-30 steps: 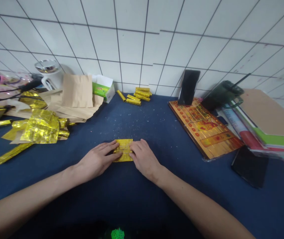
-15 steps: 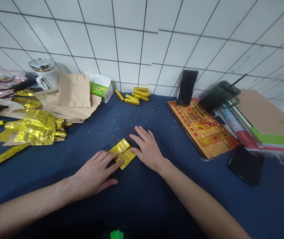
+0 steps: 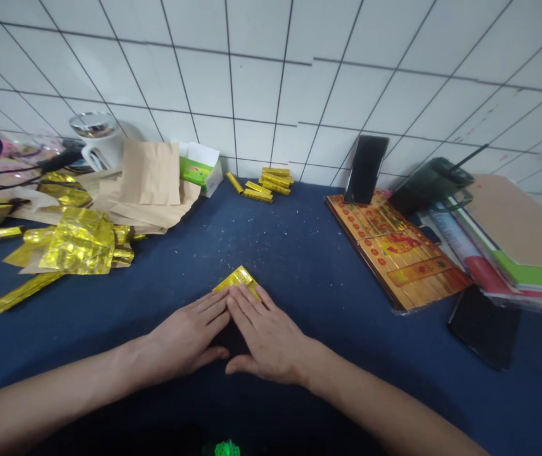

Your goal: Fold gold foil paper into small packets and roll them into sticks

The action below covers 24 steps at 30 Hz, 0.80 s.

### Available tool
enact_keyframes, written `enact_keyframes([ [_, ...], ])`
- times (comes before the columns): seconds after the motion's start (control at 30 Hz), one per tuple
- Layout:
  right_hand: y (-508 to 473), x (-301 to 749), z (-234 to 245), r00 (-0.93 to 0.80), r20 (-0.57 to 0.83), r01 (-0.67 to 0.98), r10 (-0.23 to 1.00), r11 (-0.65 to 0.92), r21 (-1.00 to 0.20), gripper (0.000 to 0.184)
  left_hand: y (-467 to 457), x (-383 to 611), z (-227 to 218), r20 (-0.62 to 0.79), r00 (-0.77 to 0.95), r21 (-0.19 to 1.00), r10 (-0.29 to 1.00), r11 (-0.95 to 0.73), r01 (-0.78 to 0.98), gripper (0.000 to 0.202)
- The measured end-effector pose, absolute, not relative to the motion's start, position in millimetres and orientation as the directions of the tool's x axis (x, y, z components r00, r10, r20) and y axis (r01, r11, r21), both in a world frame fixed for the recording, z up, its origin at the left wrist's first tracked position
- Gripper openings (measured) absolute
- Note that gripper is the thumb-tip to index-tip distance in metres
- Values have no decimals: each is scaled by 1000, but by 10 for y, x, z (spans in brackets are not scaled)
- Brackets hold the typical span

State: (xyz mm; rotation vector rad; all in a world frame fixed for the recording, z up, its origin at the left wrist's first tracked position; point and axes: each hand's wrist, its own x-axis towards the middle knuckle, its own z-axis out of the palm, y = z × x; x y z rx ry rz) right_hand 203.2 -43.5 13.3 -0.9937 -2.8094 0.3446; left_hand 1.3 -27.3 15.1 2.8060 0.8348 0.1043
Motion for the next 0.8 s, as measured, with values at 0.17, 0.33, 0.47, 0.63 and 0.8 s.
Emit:
enact_keyframes([
  [0.17, -297, 2177, 61, -714, 9, 686, 700, 701, -196, 80, -262, 10, 186, -23, 843, 202, 538, -823, 531, 62],
  [0.33, -217, 2227, 46, -670, 23, 729, 742, 664, -168, 76, -297, 10, 156, -26, 845, 188, 534, -827, 529, 63],
  [0.47, -124, 2266, 78, -689, 24, 711, 724, 683, -168, 73, -335, 14, 133, -32, 849, 140, 528, -839, 526, 69],
  [0.63, 83, 2377, 104, -668, 29, 730, 744, 662, -173, 52, -352, 48, 124, -20, 849, 144, 529, -838, 526, 74],
  [0.8, 169, 2462, 98, -562, 35, 807, 827, 557, -196, 43, -362, 66, 102, -14, 842, 183, 539, -827, 532, 77],
])
